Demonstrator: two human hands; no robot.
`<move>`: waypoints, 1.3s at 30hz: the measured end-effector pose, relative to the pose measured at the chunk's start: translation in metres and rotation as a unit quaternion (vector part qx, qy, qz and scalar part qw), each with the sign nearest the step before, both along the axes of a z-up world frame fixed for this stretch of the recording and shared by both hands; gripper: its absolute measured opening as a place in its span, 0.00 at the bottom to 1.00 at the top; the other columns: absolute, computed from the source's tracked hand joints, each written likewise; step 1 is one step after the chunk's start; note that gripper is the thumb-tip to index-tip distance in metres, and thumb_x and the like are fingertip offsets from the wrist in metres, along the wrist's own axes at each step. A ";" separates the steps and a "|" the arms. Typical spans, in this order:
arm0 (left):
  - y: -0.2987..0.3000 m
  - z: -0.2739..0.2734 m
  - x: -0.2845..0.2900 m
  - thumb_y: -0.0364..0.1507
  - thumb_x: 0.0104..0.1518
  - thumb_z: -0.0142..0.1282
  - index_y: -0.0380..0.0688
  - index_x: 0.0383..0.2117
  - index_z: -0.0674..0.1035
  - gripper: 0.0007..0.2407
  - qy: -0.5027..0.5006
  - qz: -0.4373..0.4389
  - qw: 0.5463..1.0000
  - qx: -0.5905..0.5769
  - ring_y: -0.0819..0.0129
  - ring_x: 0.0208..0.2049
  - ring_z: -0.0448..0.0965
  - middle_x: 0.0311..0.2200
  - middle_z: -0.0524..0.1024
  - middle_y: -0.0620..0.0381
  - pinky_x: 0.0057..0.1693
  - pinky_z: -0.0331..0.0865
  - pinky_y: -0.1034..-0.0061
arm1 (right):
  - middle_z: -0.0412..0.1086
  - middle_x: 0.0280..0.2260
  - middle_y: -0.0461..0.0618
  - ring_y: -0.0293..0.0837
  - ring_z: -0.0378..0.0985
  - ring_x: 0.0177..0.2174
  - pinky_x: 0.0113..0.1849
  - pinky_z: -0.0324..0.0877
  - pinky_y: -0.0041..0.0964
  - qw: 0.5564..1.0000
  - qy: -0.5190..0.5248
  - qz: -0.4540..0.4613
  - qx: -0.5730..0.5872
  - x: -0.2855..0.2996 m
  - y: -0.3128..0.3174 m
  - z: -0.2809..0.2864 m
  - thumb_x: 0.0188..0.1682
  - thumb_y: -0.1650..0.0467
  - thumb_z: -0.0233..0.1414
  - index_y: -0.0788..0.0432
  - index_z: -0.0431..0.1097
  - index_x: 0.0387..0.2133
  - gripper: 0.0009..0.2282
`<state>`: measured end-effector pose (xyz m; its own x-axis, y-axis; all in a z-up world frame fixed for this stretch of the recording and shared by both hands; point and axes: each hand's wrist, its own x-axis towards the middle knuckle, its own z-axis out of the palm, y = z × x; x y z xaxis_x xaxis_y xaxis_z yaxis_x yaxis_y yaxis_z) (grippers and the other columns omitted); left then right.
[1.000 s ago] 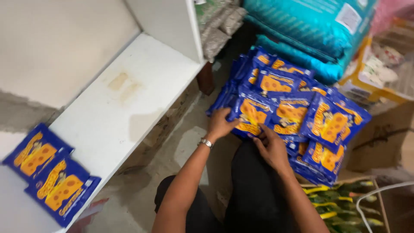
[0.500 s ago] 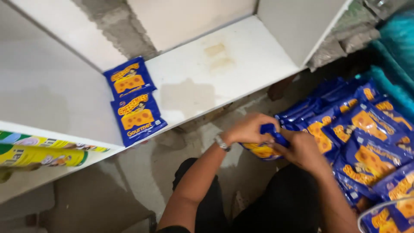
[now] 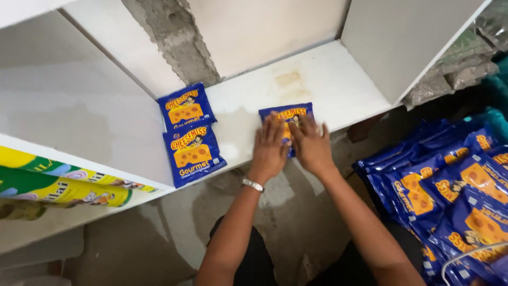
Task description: Arranging and stocking snack pouches onto a retail shelf.
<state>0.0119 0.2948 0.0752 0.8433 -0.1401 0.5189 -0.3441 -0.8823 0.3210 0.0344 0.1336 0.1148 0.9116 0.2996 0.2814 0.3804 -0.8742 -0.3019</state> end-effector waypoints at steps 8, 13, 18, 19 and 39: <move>0.007 -0.006 0.019 0.40 0.68 0.38 0.41 0.69 0.61 0.25 0.090 0.034 0.993 0.064 0.52 0.74 0.49 0.72 0.53 0.47 0.72 0.44 0.43 | 0.54 0.67 0.58 0.54 0.53 0.67 0.62 0.47 0.65 0.998 -0.064 0.025 -0.001 0.016 0.019 -0.039 0.55 0.66 0.44 0.59 0.61 0.64 0.23; 0.040 -0.002 0.032 0.39 0.67 0.35 0.45 0.69 0.61 0.24 0.105 0.085 0.986 0.100 0.51 0.73 0.48 0.72 0.53 0.52 0.71 0.40 0.41 | 0.57 0.67 0.56 0.51 0.55 0.67 0.64 0.45 0.64 0.993 -0.105 0.048 0.001 0.032 0.048 -0.042 0.53 0.67 0.45 0.56 0.62 0.63 0.23; 0.067 -0.016 0.047 0.42 0.67 0.31 0.41 0.71 0.56 0.27 0.144 0.139 0.978 0.061 0.52 0.73 0.44 0.72 0.49 0.53 0.70 0.33 0.41 | 0.52 0.70 0.55 0.50 0.49 0.69 0.64 0.39 0.67 0.991 -0.082 0.089 0.058 0.025 0.064 -0.044 0.56 0.63 0.44 0.53 0.59 0.66 0.23; 0.061 -0.018 0.047 0.42 0.67 0.31 0.41 0.71 0.56 0.27 0.146 0.137 0.978 0.060 0.52 0.73 0.44 0.72 0.49 0.53 0.70 0.33 0.41 | 0.52 0.70 0.55 0.50 0.49 0.69 0.64 0.39 0.67 0.991 -0.080 0.087 0.057 0.025 0.057 -0.041 0.56 0.63 0.44 0.53 0.59 0.66 0.23; 0.031 -0.029 0.087 0.40 0.66 0.37 0.42 0.70 0.58 0.27 0.063 0.000 0.994 0.093 0.51 0.74 0.47 0.73 0.50 0.43 0.71 0.40 0.44 | 0.36 0.66 0.81 0.73 0.34 0.67 0.63 0.34 0.66 0.999 -0.022 0.030 0.027 0.011 0.016 -0.051 0.42 0.46 0.52 0.72 0.41 0.67 0.50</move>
<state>0.0990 0.3253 0.0461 0.9004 -0.2229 0.3737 -0.3109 -0.9304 0.1941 0.0450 0.1500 0.0643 0.8787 0.3374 0.3378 0.4461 -0.8323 -0.3290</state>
